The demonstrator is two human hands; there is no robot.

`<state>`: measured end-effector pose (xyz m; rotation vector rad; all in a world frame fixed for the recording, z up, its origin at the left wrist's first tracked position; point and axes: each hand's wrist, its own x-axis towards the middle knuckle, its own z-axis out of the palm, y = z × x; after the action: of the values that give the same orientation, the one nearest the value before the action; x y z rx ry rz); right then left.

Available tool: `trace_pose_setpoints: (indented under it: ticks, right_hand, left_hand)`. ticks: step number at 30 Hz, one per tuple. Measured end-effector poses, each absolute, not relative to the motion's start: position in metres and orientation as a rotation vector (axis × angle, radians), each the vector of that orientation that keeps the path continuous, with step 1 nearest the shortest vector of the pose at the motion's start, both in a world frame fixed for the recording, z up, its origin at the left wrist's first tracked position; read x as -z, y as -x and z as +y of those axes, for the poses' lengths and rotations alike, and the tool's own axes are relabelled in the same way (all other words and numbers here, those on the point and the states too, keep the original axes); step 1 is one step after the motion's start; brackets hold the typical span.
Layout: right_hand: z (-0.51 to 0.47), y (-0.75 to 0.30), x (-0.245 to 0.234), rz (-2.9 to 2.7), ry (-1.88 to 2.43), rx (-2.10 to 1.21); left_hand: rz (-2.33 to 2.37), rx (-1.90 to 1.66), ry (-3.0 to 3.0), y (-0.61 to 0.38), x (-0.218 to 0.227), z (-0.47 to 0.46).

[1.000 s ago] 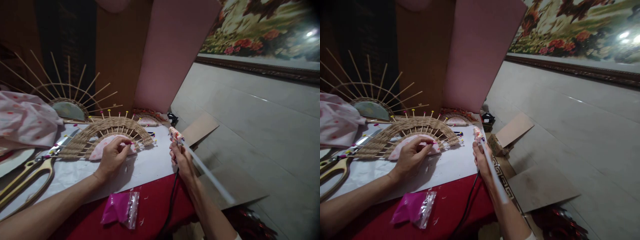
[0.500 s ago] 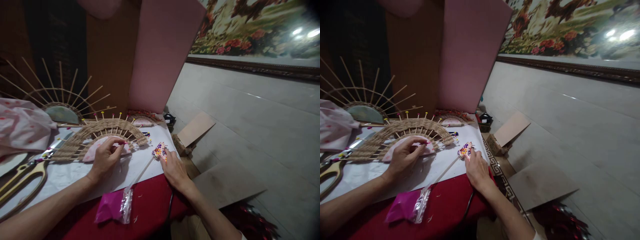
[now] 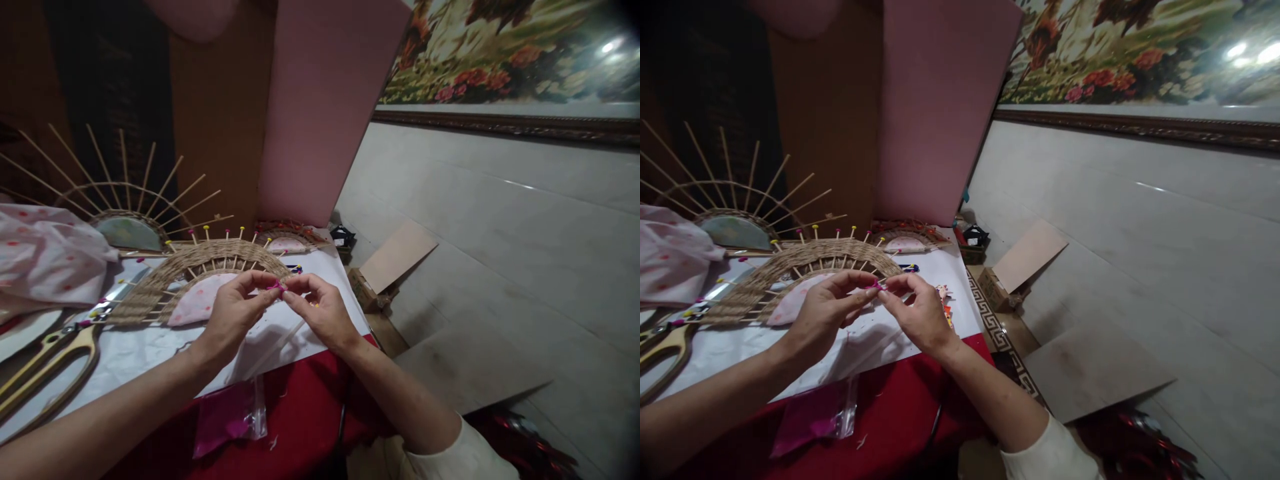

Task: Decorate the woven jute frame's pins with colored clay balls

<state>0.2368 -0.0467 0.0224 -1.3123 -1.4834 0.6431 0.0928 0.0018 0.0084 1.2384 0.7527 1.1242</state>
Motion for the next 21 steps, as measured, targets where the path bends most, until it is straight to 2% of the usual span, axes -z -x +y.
trace_pose_setpoints:
  ticks: [10, 16, 21]
  right_hand:
    - [-0.034, -0.256, -0.014, -1.579, 1.322, -0.646]
    - [-0.008, -0.286, -0.007, -1.548, 1.558, -0.282]
    - [0.011, -0.288, 0.007, -1.603, 1.581, -0.243]
  left_hand:
    - [0.702, -1.174, -1.683, -0.095, 0.007, 0.008]
    - [0.999, -1.303, -2.460, -0.079, 0.022, 0.034]
    - [1.140, -1.300, -2.560, -0.073, 0.032, 0.046]
